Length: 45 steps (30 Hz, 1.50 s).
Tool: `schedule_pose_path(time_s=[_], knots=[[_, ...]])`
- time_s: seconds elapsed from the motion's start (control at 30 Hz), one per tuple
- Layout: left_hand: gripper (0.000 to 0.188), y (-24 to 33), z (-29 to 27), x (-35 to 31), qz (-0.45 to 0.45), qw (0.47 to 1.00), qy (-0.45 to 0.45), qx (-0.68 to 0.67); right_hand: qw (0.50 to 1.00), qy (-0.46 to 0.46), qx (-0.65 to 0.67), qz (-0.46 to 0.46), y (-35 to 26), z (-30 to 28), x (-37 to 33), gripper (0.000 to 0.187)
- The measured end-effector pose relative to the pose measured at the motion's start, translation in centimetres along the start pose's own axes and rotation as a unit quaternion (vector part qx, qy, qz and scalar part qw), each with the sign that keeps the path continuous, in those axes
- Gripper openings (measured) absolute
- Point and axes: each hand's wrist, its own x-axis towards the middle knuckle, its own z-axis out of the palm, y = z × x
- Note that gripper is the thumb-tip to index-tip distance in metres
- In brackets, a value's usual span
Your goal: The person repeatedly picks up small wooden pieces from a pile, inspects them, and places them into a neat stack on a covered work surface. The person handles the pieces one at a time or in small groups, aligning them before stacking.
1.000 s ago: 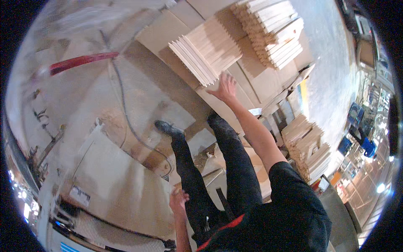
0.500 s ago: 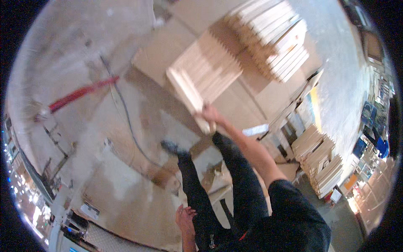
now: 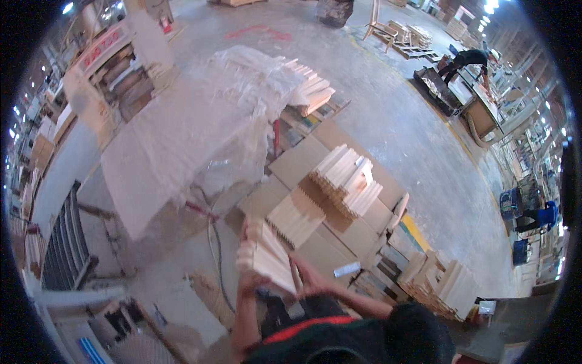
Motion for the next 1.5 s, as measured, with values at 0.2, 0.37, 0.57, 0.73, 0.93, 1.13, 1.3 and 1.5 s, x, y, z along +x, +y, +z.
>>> schedule_pose_path(time_s=[0.2,0.37,0.57,0.73,0.93,1.13,1.3,1.5], knots=[[0.117,13.4,6.3,-0.9,0.172,0.964,-0.135,0.154,0.985,0.0,-0.054,-0.164,-11.1,-0.8,11.2,0.125],[0.113,19.0,8.1,-4.0,0.271,0.927,-0.172,0.195,0.981,-0.075,0.026,-0.177,-16.9,0.4,14.2,0.127],[0.108,21.2,8.3,-6.4,0.355,0.892,-0.162,0.227,0.976,-0.139,0.047,-0.16,-18.3,2.3,15.0,0.127],[0.104,21.8,8.0,-7.7,0.424,0.865,-0.123,0.241,0.951,-0.108,-0.063,-0.283,-19.0,3.3,15.2,0.127],[0.1,21.6,7.8,-9.3,0.51,0.824,-0.054,0.24,0.942,-0.125,-0.055,-0.307,-19.8,4.4,15.2,0.127],[0.095,21.6,7.5,-10.5,0.564,0.793,0.003,0.229,0.94,-0.173,-0.069,-0.285,-20.6,6.3,15.4,0.124],[0.088,23.8,3.2,-13.2,0.493,0.854,0.013,0.166,0.921,-0.195,-0.108,-0.319,-22.6,9.8,14.9,0.125],[0.089,23.2,-6.8,-21.5,0.56,0.816,0.117,-0.077,0.89,-0.283,-0.162,-0.318,-22.9,17.2,10.1,0.125]])
